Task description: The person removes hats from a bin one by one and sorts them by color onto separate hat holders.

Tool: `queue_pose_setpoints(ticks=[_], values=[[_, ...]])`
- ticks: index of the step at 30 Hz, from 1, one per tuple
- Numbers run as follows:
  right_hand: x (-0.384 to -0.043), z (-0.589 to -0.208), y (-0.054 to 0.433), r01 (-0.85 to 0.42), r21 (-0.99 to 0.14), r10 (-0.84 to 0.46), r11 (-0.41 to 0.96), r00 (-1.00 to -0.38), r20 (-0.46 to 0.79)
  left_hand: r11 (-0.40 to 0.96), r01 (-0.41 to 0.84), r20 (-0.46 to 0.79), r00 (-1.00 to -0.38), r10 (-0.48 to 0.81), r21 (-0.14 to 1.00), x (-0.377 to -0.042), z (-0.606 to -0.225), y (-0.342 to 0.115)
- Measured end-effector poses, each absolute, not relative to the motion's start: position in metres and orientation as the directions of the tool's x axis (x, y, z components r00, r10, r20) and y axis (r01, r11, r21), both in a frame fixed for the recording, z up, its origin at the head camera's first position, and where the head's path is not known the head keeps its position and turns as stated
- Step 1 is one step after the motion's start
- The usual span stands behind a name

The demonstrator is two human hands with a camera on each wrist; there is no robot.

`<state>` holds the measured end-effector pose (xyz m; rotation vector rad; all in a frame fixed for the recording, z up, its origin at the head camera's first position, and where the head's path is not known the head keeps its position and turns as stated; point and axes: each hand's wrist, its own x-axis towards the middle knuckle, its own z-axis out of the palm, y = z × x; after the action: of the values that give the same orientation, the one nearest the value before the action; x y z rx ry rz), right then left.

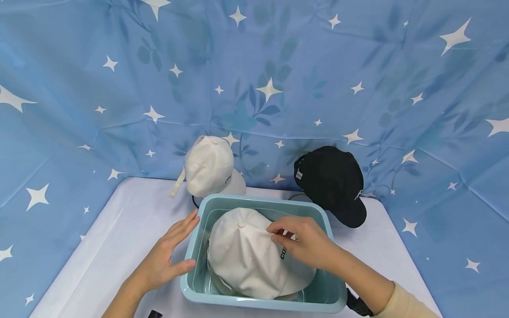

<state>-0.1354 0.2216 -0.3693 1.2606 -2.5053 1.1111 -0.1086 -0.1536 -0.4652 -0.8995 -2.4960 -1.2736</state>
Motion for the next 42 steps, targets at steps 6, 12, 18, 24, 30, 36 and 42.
queue_pose_setpoints(ticks=[6,12,18,24,30,36,42], values=[[-0.134,-0.363,0.226,-0.719,-0.543,-0.641,0.434,-0.67,0.374,0.44,0.594,0.425,-0.798,0.427,0.673,-0.109,-0.465,-0.154],[-0.133,-0.355,0.231,-0.71,-0.544,-0.644,0.446,-0.677,0.355,0.44,0.593,0.422,-0.799,0.43,0.674,-0.109,-0.466,-0.153],[-0.134,-0.349,0.23,-0.731,-0.521,-0.646,0.44,-0.661,0.383,0.441,0.594,0.426,-0.798,0.427,0.672,-0.109,-0.466,-0.153],[-0.134,-0.338,0.228,-0.774,-0.477,-0.654,0.416,-0.619,0.436,0.434,0.589,0.421,-0.801,0.426,0.682,-0.108,-0.465,-0.153],[-0.136,-0.325,0.226,-0.809,-0.439,-0.661,0.392,-0.579,0.476,0.434,0.593,0.425,-0.798,0.427,0.679,-0.108,-0.465,-0.154],[-0.137,-0.315,0.224,-0.829,-0.403,-0.669,0.387,-0.554,0.496,0.426,0.595,0.428,-0.796,0.428,0.681,-0.108,-0.465,-0.154],[-0.14,-0.306,0.226,-0.863,-0.363,-0.684,0.352,-0.502,0.529,0.429,0.596,0.426,-0.795,0.432,0.678,-0.108,-0.465,-0.154]])
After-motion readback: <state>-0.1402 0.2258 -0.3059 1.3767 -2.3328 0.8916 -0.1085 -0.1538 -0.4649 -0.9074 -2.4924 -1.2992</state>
